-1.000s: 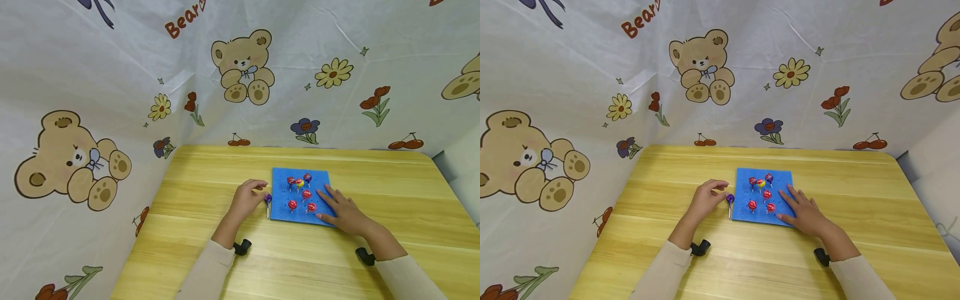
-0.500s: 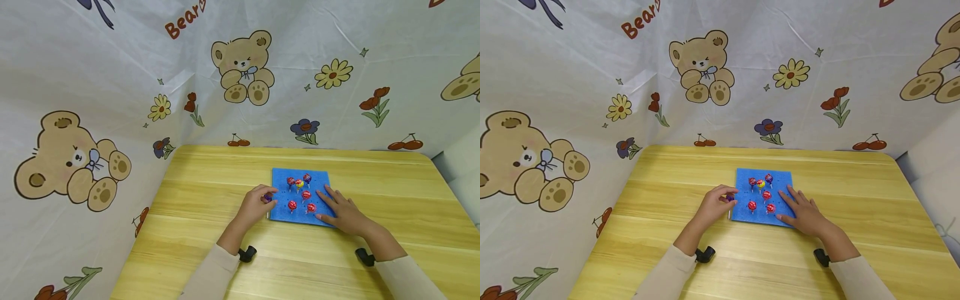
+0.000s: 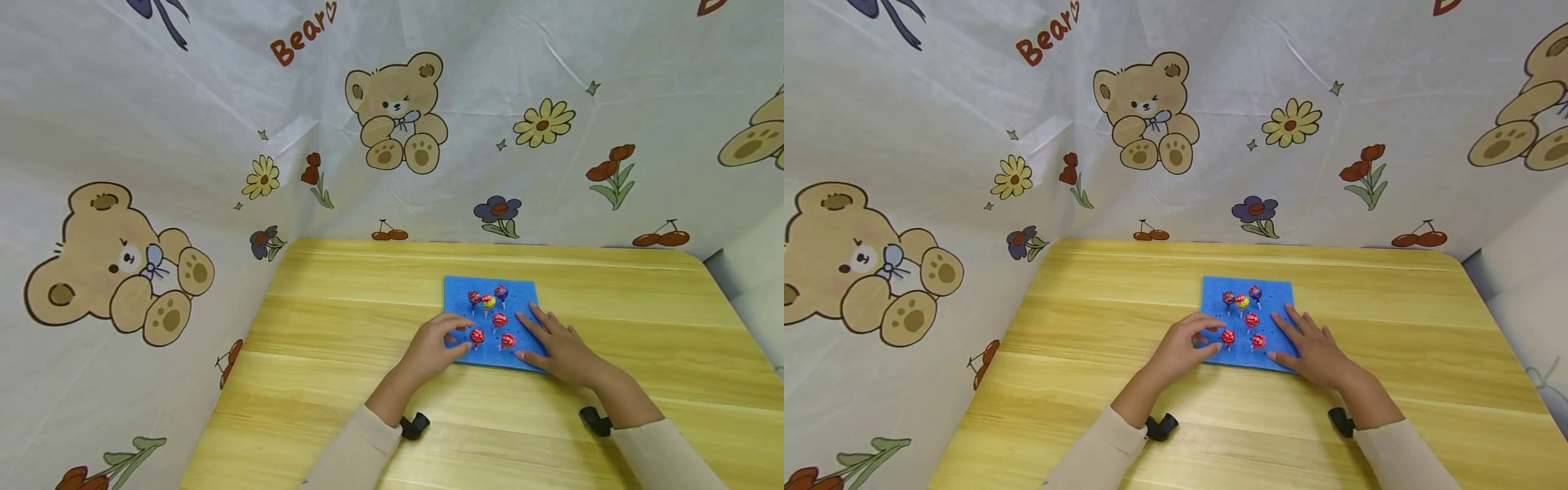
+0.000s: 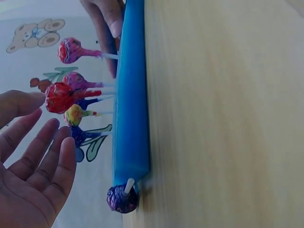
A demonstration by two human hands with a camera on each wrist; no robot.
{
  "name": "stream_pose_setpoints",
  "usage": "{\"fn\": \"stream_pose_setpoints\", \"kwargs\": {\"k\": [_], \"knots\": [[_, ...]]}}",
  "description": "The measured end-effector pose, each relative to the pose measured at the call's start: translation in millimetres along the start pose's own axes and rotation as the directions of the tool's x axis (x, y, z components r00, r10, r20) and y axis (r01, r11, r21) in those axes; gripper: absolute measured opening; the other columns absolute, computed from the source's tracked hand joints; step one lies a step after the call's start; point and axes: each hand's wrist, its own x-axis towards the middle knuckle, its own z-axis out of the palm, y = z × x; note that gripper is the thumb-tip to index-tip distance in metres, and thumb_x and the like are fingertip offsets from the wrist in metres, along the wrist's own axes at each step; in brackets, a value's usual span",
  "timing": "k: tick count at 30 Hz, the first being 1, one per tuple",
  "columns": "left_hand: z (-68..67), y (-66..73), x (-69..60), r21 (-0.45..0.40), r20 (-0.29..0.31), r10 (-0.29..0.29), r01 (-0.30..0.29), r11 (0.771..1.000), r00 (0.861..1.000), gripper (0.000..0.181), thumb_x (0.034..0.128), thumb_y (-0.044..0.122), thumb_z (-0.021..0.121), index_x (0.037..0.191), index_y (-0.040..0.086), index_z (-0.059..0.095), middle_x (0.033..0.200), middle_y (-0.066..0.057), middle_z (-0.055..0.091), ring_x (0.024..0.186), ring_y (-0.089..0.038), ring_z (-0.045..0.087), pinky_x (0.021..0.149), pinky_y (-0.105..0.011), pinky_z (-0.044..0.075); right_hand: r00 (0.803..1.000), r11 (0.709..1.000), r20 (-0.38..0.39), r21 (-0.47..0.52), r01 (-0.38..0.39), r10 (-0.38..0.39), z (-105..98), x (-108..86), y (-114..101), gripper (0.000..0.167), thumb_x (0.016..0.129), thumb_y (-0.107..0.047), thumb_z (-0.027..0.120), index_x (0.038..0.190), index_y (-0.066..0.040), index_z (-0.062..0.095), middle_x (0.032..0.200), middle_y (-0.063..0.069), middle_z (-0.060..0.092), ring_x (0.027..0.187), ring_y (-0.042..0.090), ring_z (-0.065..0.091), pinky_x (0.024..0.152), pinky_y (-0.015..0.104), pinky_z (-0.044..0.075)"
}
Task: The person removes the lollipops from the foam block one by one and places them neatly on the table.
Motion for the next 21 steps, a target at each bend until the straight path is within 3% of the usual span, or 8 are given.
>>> {"fn": "stream_pose_setpoints", "kwargs": {"k": [8, 15, 21], "knots": [[8.2, 0.4, 2.5, 0.027, -0.009, 0.060, -0.059, 0.998, 0.998, 0.033, 0.0931, 0.018, 0.074, 0.126, 0.016, 0.071, 0.129, 0.003, 0.067, 0.109, -0.010, 0.066, 0.083, -0.015, 0.053, 1.000, 1.000, -0.006, 0.003, -0.006, 0.006, -0.1, 0.8, -1.0, 0.089, 0.091, -0.060, 0.063, 0.161, -0.017, 0.028, 0.168, 0.024, 0.013, 0.147, 0.063, 0.011, 0.109, 0.084, 0.009], [12.8, 2.8, 3.6, 0.007, -0.027, 0.013, -0.013, 1.000, 1.000, 0.030, 0.0929, 0.022, 0.075, 0.122, 0.020, 0.072, 0.126, 0.006, 0.067, 0.100, -0.015, 0.069, 0.080, -0.015, 0.054, 1.000, 1.000, -0.004, 0.010, -0.006, 0.006, -0.4, 0.6, -0.8, 0.089, 0.091, -0.059, 0.064, 0.161, -0.017, 0.028, 0.168, 0.024, 0.013, 0.146, 0.063, 0.011, 0.109, 0.084, 0.008], [17.3, 1.7, 5.0, -0.018, -0.042, -0.023, 0.023, 1.000, 0.999, 0.024, 0.0929, 0.024, 0.075, 0.117, 0.026, 0.073, 0.119, 0.010, 0.067, 0.090, -0.005, 0.066, 0.078, -0.015, 0.054, 1.000, 1.000, -0.001, 0.010, -0.007, 0.007, -0.1, 0.9, -0.4, 0.089, 0.091, -0.060, 0.063, 0.161, -0.017, 0.028, 0.168, 0.024, 0.013, 0.147, 0.063, 0.010, 0.110, 0.083, 0.008]]}}
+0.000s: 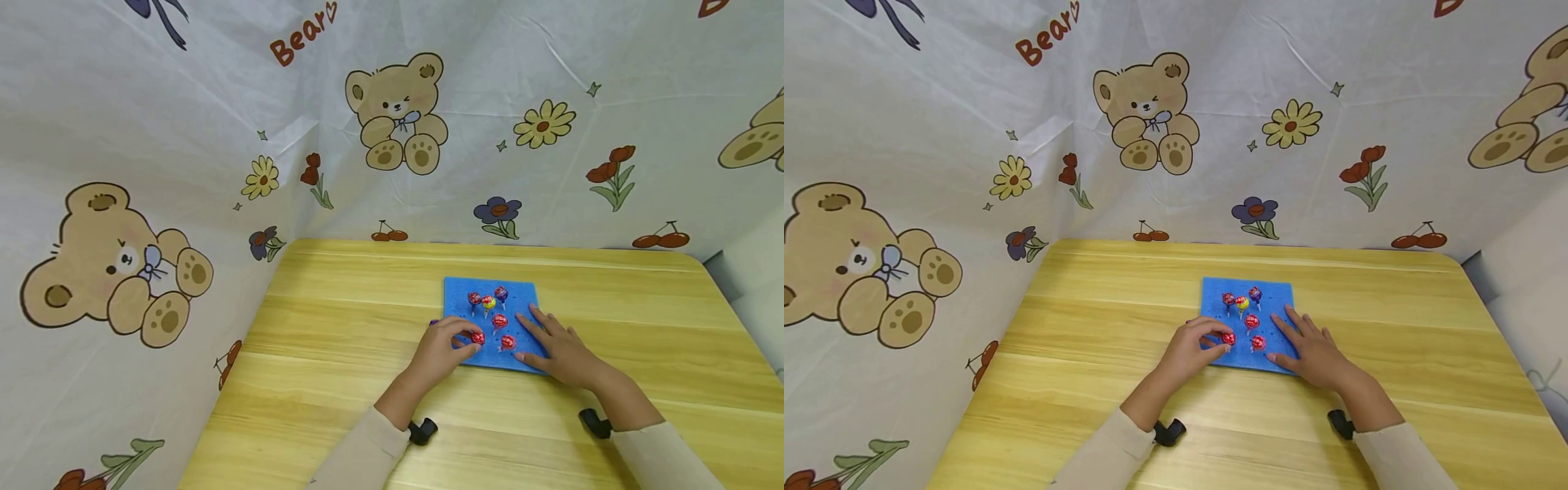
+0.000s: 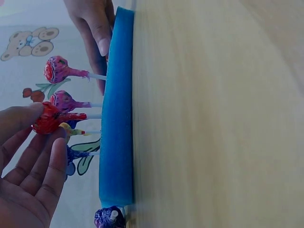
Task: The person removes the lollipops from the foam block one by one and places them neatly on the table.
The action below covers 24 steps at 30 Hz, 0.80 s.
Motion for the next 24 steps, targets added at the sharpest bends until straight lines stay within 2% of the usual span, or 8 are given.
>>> {"fn": "stream_pose_setpoints", "kwargs": {"k": [6, 15, 21, 24], "knots": [[-0.4, 1.6, -0.8, -0.025, -0.014, 0.001, -0.001, 1.000, 1.000, 0.022, 0.0933, 0.021, 0.074, 0.115, 0.024, 0.073, 0.117, 0.009, 0.068, 0.087, -0.002, 0.065, 0.077, -0.014, 0.055, 1.000, 1.000, 0.004, 0.007, 0.000, 0.000, -0.5, -0.4, -1.0, 0.089, 0.091, -0.060, 0.064, 0.161, -0.017, 0.028, 0.168, 0.024, 0.012, 0.147, 0.063, 0.009, 0.110, 0.083, 0.007], [-7.0, 11.2, -1.1, -0.059, -0.047, 0.075, -0.077, 0.995, 0.996, 0.020, 0.0946, 0.020, 0.073, 0.115, 0.020, 0.073, 0.115, 0.007, 0.068, 0.090, -0.007, 0.067, 0.079, -0.014, 0.055, 1.000, 1.000, 0.005, 0.001, -0.002, 0.002, -1.7, -0.9, -2.9, 0.089, 0.092, -0.060, 0.063, 0.161, -0.017, 0.028, 0.168, 0.024, 0.012, 0.147, 0.063, 0.010, 0.110, 0.083, 0.008], [-12.7, 17.4, -2.0, -0.089, -0.071, 0.082, -0.088, 0.992, 0.994, 0.021, 0.0937, 0.018, 0.074, 0.114, 0.018, 0.073, 0.116, 0.006, 0.068, 0.097, -0.018, 0.069, 0.081, -0.015, 0.056, 1.000, 1.000, -0.003, 0.000, 0.002, -0.002, -0.2, -0.3, -0.3, 0.089, 0.091, -0.060, 0.063, 0.161, -0.017, 0.028, 0.168, 0.024, 0.013, 0.147, 0.063, 0.010, 0.110, 0.083, 0.008], [-13.8, 16.7, -2.3, -0.086, -0.077, 0.083, -0.090, 0.992, 0.994, 0.021, 0.0935, 0.017, 0.074, 0.115, 0.017, 0.073, 0.117, 0.006, 0.068, 0.100, -0.018, 0.069, 0.082, -0.014, 0.056, 1.000, 1.000, -0.006, -0.002, 0.005, -0.005, 0.7, 0.1, 0.8, 0.089, 0.091, -0.060, 0.063, 0.161, -0.017, 0.028, 0.168, 0.024, 0.013, 0.147, 0.062, 0.011, 0.109, 0.084, 0.009]]}}
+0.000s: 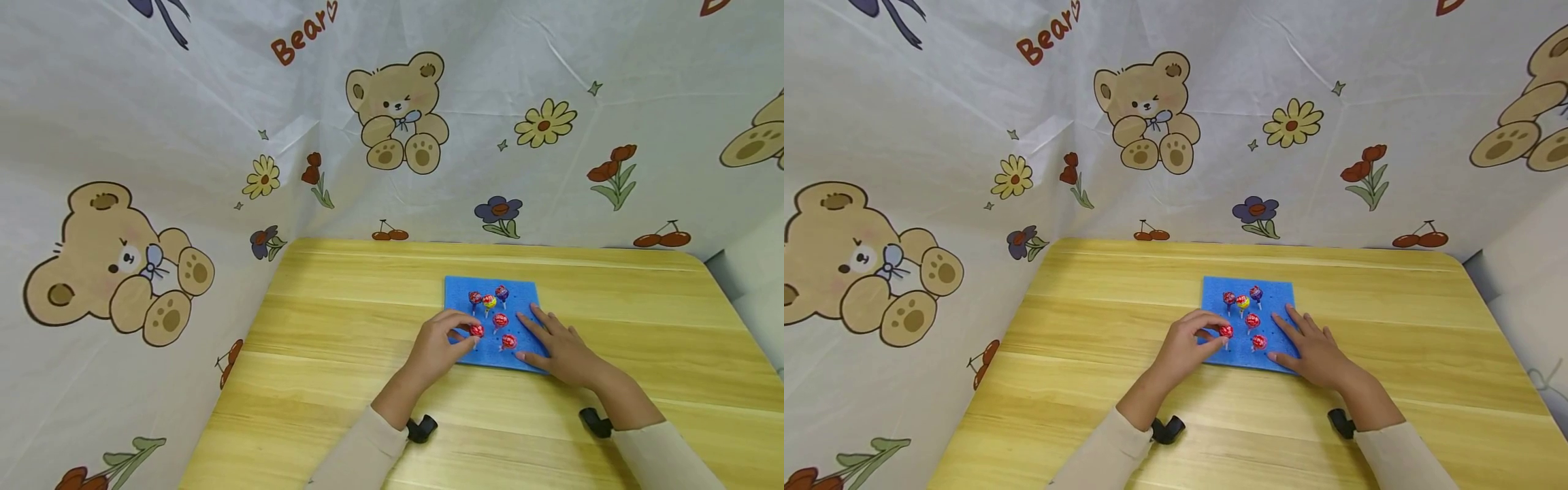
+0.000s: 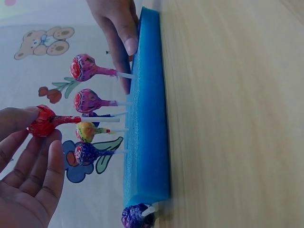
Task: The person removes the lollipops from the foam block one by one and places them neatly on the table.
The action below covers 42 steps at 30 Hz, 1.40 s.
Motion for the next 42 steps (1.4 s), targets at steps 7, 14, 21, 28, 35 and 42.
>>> {"fn": "stream_pose_setpoints", "kwargs": {"k": [7, 14, 21, 28, 35, 42], "knots": [[-5.1, -3.2, -0.5, -0.007, -0.024, -0.019, 0.019, 1.000, 1.000, 0.020, 0.0931, 0.017, 0.074, 0.113, 0.019, 0.073, 0.112, 0.007, 0.068, 0.094, -0.014, 0.068, 0.080, -0.016, 0.057, 1.000, 1.000, 0.002, 0.010, 0.004, -0.004, 1.0, 0.0, 1.3, 0.089, 0.091, -0.060, 0.063, 0.161, -0.018, 0.027, 0.168, 0.024, 0.012, 0.147, 0.062, 0.009, 0.110, 0.083, 0.008], [-13.0, -6.8, 0.3, -0.030, -0.056, -0.054, 0.052, 0.998, 0.997, 0.020, 0.0934, 0.019, 0.074, 0.113, 0.019, 0.074, 0.112, 0.007, 0.067, 0.098, -0.011, 0.068, 0.080, -0.018, 0.057, 1.000, 1.000, 0.001, 0.014, 0.007, -0.007, 0.7, 0.0, 1.8, 0.089, 0.092, -0.059, 0.064, 0.161, -0.018, 0.026, 0.168, 0.024, 0.011, 0.148, 0.062, 0.009, 0.110, 0.083, 0.007], [-20.7, -12.5, 0.1, -0.009, -0.085, -0.079, 0.079, 0.997, 0.993, 0.022, 0.0933, 0.018, 0.074, 0.115, 0.016, 0.075, 0.116, 0.006, 0.066, 0.088, -0.004, 0.064, 0.077, -0.018, 0.057, 1.000, 1.000, 0.005, 0.017, 0.005, -0.005, 0.7, 0.5, 2.0, 0.089, 0.092, -0.059, 0.064, 0.162, -0.018, 0.026, 0.169, 0.023, 0.010, 0.148, 0.061, 0.008, 0.110, 0.083, 0.007], [-29.0, -19.8, 0.8, -0.037, -0.119, -0.103, 0.099, 0.994, 0.988, 0.024, 0.0931, 0.016, 0.074, 0.116, 0.011, 0.075, 0.116, 0.002, 0.067, 0.090, -0.005, 0.066, 0.078, -0.019, 0.058, 1.000, 1.000, 0.004, 0.019, 0.010, -0.010, 0.8, -0.2, 2.6, 0.088, 0.092, -0.057, 0.064, 0.162, -0.018, 0.026, 0.168, 0.024, 0.010, 0.148, 0.061, 0.008, 0.110, 0.083, 0.007], [-35.8, -33.9, 0.8, -0.044, -0.145, -0.136, 0.131, 0.990, 0.980, 0.024, 0.0936, 0.015, 0.073, 0.117, 0.014, 0.075, 0.116, 0.004, 0.069, 0.094, -0.006, 0.068, 0.080, -0.020, 0.058, 1.000, 1.000, 0.002, 0.021, 0.017, -0.017, 0.5, -0.6, 2.9, 0.088, 0.093, -0.056, 0.064, 0.162, -0.018, 0.025, 0.168, 0.024, 0.010, 0.148, 0.061, 0.008, 0.109, 0.084, 0.007], [-40.6, -45.6, -0.9, -0.029, -0.164, -0.129, 0.126, 0.992, 0.978, 0.020, 0.0953, 0.014, 0.070, 0.114, 0.015, 0.077, 0.115, 0.003, 0.069, 0.096, -0.008, 0.066, 0.079, -0.022, 0.058, 1.000, 1.000, 0.006, 0.020, 0.014, -0.014, 0.8, -0.3, 3.3, 0.088, 0.093, -0.057, 0.064, 0.162, -0.019, 0.025, 0.168, 0.024, 0.010, 0.148, 0.061, 0.008, 0.110, 0.083, 0.007]]}}
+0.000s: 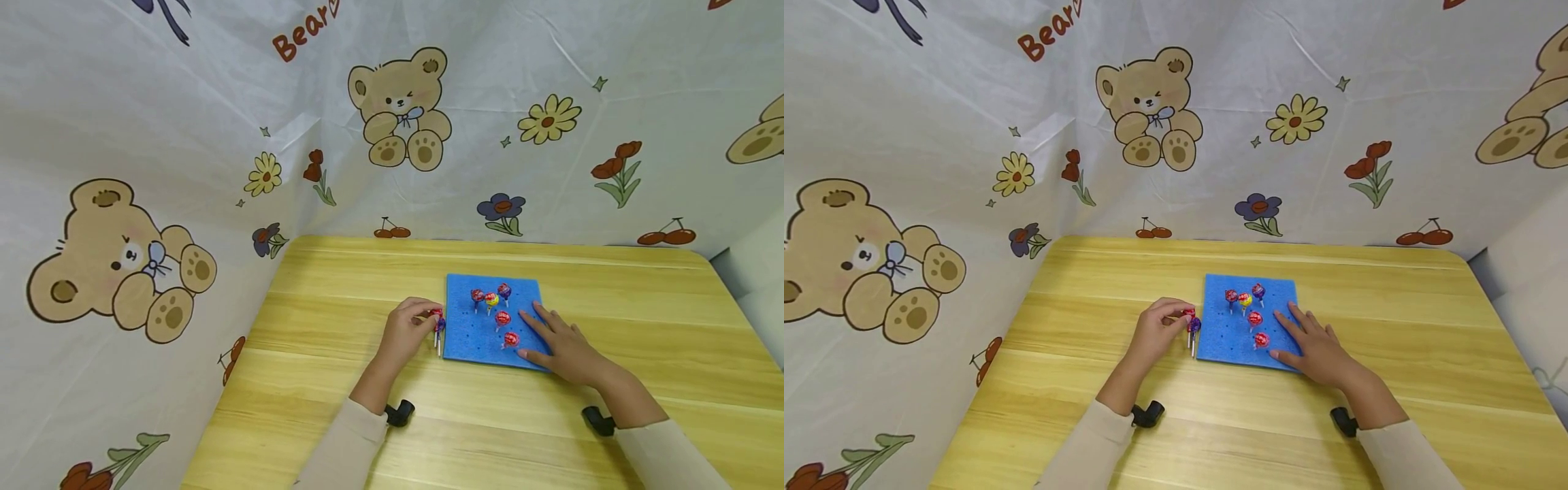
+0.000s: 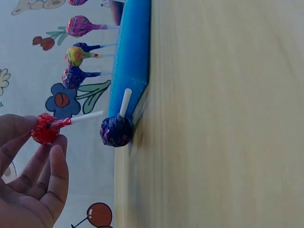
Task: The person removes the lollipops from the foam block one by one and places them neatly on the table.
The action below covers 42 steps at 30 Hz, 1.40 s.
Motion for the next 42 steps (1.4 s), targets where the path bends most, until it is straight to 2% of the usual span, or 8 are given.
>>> {"fn": "stream_pose_setpoints", "kwargs": {"k": [6, 12, 22, 32, 42], "knots": [[-4.8, -5.9, -1.4, 0.001, 0.021, -0.056, 0.056, 0.998, 0.998, 0.023, 0.0953, 0.013, 0.070, 0.118, 0.010, 0.075, 0.118, 0.002, 0.067, 0.097, -0.010, 0.065, 0.082, -0.022, 0.058, 1.000, 1.000, 0.001, -0.001, 0.000, 0.000, -0.7, -0.4, -0.5, 0.088, 0.093, -0.057, 0.064, 0.162, -0.018, 0.025, 0.168, 0.024, 0.010, 0.148, 0.061, 0.009, 0.110, 0.084, 0.007], [-7.9, -10.3, -1.0, 0.048, 0.030, -0.109, 0.107, 0.993, 0.994, 0.027, 0.0937, 0.010, 0.072, 0.121, 0.010, 0.073, 0.120, 0.000, 0.066, 0.098, -0.013, 0.067, 0.082, -0.020, 0.058, 1.000, 1.000, -0.003, -0.007, 0.001, -0.001, -0.1, -0.1, -0.5, 0.089, 0.092, -0.057, 0.064, 0.162, -0.019, 0.025, 0.168, 0.024, 0.010, 0.148, 0.061, 0.010, 0.110, 0.084, 0.008], [-7.1, -16.1, 1.1, 0.121, 0.042, -0.210, 0.203, 0.972, 0.977, 0.024, 0.0925, 0.011, 0.073, 0.117, 0.010, 0.075, 0.115, -0.005, 0.068, 0.092, -0.015, 0.068, 0.070, -0.021, 0.056, 1.000, 1.000, -0.007, -0.005, -0.002, 0.002, 0.3, 0.2, -0.5, 0.089, 0.092, -0.058, 0.064, 0.162, -0.019, 0.026, 0.168, 0.024, 0.011, 0.148, 0.060, 0.010, 0.109, 0.084, 0.008], [-4.9, -20.7, 5.9, 0.185, 0.033, -0.272, 0.262, 0.947, 0.962, 0.022, 0.0917, 0.014, 0.074, 0.114, 0.010, 0.076, 0.105, -0.005, 0.071, 0.087, -0.014, 0.067, 0.069, -0.022, 0.055, 1.000, 1.000, -0.014, -0.004, 0.002, -0.002, 0.6, 0.1, 0.9, 0.087, 0.093, -0.057, 0.064, 0.162, -0.019, 0.026, 0.168, 0.024, 0.011, 0.149, 0.060, 0.009, 0.109, 0.084, 0.008], [-3.4, -22.8, 7.5, 0.181, 0.034, -0.299, 0.288, 0.940, 0.954, 0.017, 0.0912, 0.015, 0.075, 0.107, 0.012, 0.077, 0.102, -0.003, 0.070, 0.084, -0.013, 0.062, 0.067, -0.025, 0.052, 1.000, 1.000, -0.015, -0.002, 0.000, 0.000, 1.5, 1.1, 2.4, 0.088, 0.092, -0.058, 0.064, 0.161, -0.019, 0.026, 0.168, 0.023, 0.011, 0.149, 0.060, 0.010, 0.110, 0.083, 0.007]]}}
